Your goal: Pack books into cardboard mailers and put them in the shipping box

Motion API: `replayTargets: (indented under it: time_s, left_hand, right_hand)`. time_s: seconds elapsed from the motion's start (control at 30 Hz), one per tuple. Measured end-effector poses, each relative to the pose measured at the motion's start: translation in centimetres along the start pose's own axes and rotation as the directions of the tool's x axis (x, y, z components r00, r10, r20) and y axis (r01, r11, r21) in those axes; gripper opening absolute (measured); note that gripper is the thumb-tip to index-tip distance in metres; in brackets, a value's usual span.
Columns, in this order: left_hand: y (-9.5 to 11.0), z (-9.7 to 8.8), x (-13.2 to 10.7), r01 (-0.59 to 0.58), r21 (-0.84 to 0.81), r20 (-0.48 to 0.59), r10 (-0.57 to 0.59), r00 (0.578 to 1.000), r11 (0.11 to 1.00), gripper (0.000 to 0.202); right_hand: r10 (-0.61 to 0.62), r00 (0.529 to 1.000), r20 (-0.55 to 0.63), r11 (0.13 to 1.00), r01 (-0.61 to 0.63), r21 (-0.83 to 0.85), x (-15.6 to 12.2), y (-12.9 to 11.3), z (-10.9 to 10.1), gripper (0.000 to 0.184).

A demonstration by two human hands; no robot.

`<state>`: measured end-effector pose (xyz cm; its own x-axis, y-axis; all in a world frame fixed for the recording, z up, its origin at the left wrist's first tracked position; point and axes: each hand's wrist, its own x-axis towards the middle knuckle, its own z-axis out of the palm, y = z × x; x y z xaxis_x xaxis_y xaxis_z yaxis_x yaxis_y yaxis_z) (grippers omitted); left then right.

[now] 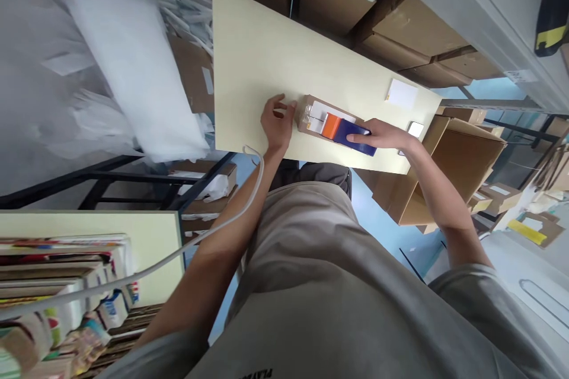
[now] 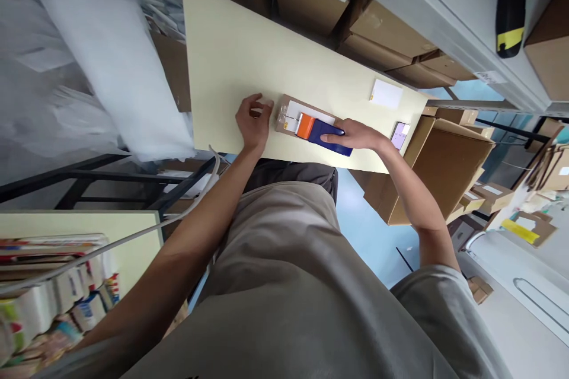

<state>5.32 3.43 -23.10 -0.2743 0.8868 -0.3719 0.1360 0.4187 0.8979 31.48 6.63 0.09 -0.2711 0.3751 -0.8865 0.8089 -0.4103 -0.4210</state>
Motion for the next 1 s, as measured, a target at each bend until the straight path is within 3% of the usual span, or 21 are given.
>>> replayTargets:
  time_s: [0.17, 0.4, 0.53, 0.63, 0.83, 1.0]
  left_hand:
    - [3.7, -1.0, -1.8, -0.139, 0.089, 0.184, 0.120, 0.976, 0.986, 0.025]
    - [5.3, -0.4, -3.0, -0.027, 0.105, 0.179, 0.008, 0.984, 0.994, 0.016]
    - [5.7, -0.4, -3.2, -0.026, 0.137, 0.168, 0.003, 0.986, 0.990, 0.014]
    - [5.9, -0.3, -3.3, -0.025, 0.189, 0.161, -0.006, 0.987, 0.982, 0.016]
    - [5.2, -0.1, -3.2, -0.033, 0.188, 0.159, 0.003, 0.987, 0.982, 0.022]
    - [4.2, 0.1, -3.2, -0.080, 0.122, 0.200, 0.054, 0.978, 0.989, 0.028]
  right_hand:
    - [-0.015, 1.000, -0.016, 1.000, 0.015, -0.014, 0.3, 0.3, 0.2, 0.059]
    - [0.027, 1.000, 0.002, 0.999, -0.027, -0.018, 1.4, 0.9, 0.6, 0.056]
    - [0.042, 0.999, 0.023, 0.997, -0.044, 0.060, 0.1, 2.0, 0.6, 0.055]
    - [0.107, 0.992, 0.061, 0.984, -0.114, 0.137, -2.6, 4.6, 0.1, 0.060]
    - [0.222, 0.969, 0.108, 0.948, -0.240, 0.207, -9.0, 12.6, -0.9, 0.074]
    - [0.288, 0.956, 0.055, 0.945, -0.293, 0.144, -8.7, 15.2, -0.2, 0.073]
